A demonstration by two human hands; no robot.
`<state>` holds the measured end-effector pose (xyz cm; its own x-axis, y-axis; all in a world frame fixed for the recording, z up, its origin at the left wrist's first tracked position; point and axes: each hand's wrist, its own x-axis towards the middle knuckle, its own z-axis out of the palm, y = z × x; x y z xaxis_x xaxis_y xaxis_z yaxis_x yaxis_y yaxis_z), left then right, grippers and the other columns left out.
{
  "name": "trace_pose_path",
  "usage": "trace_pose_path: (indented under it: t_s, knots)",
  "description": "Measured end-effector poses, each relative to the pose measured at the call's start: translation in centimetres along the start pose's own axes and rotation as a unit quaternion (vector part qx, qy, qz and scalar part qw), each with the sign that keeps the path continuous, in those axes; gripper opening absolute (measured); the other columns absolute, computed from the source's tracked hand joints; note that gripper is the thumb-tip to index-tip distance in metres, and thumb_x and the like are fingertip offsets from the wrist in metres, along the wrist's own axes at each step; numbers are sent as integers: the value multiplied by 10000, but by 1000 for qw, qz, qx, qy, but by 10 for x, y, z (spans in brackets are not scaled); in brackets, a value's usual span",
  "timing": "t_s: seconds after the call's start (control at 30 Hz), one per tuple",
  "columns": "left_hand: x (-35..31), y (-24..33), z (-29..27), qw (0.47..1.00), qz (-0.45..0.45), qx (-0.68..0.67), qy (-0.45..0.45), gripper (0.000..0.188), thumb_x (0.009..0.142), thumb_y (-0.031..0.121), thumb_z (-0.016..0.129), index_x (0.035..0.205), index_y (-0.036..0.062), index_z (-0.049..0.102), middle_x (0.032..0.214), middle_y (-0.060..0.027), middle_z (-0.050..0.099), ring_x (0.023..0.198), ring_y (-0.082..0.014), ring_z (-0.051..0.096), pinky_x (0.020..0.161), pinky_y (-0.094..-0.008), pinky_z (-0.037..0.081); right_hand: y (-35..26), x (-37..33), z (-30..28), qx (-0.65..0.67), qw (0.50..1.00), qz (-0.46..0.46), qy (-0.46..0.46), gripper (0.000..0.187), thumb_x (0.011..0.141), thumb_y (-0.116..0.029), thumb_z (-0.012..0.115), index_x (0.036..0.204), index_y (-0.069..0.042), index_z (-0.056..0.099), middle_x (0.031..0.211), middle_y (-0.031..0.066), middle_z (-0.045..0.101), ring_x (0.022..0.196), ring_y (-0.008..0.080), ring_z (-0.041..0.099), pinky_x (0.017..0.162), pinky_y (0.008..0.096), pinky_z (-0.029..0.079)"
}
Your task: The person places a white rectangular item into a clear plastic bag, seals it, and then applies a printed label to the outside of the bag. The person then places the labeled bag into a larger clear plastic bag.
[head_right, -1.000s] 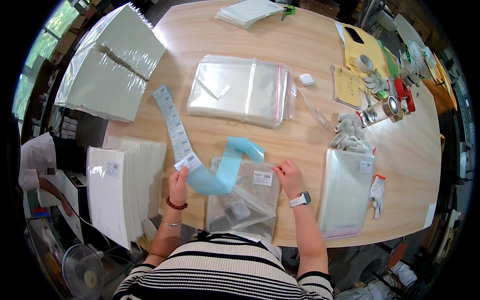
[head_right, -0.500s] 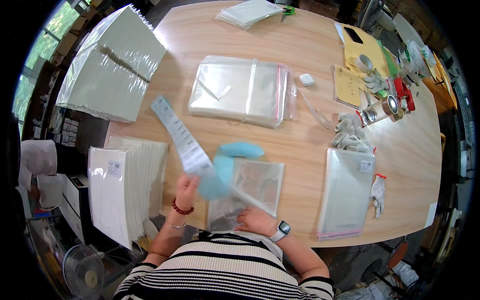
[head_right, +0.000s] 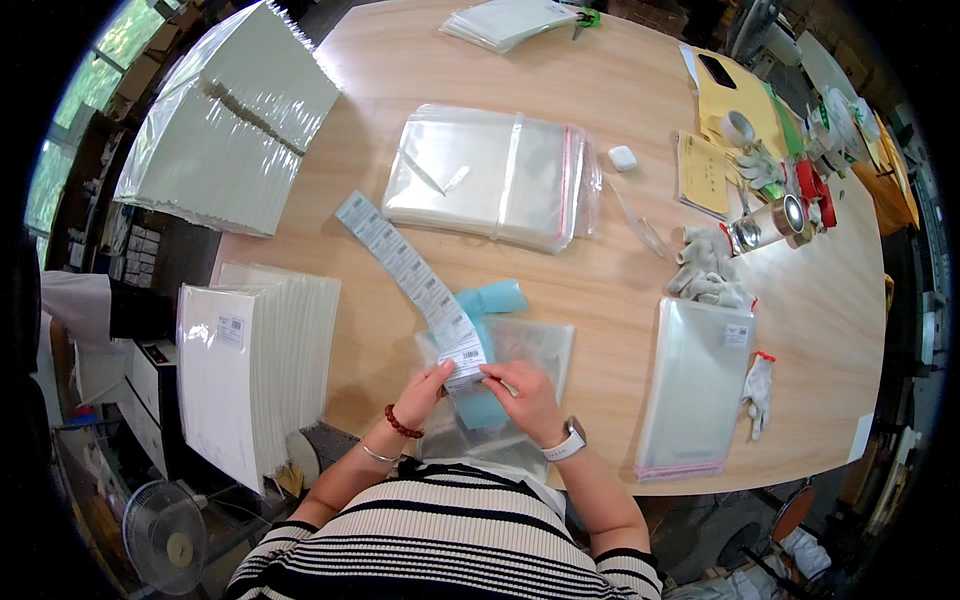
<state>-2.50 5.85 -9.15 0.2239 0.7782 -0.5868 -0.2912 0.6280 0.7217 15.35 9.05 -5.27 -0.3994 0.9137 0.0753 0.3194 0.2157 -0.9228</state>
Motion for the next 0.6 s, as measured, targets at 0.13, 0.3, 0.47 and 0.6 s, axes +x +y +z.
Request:
trace_pose_path:
  t_s: [0.13,0.3,0.47,0.6]
  knots:
    - [-9,14,10,997,64,30,32,367,859,305,394,1000,-5,532,960,-35,542,868,-107,491,781,-232,374,-3,-7,5,-91,988,-111,63,199,629,-40,609,827,-58,599,855,78,570,741,231,535,675,339,415]
    - [-8,28,-11,984,106,-77,117,340,863,272,396,998,-14,524,938,-48,556,842,-118,515,764,-234,389,-4,-36,-6,-54,976,-209,-21,169,631,14,592,794,-28,581,883,68,540,809,221,516,758,334,394]
    - [-13,37,-48,965,187,-20,183,327,864,247,405,997,-28,522,930,-51,561,823,-96,518,731,-226,399,51,-25,-30,15,969,176,175,64,721,-23,557,778,-3,577,700,82,567,613,127,535,560,230,433]
    - [-18,44,-50,960,196,9,200,311,861,225,417,981,-37,534,919,-51,565,814,-88,515,714,-215,399,83,-15,-30,30,968,171,183,76,717,-40,567,775,8,579,684,76,573,590,108,527,535,229,428]
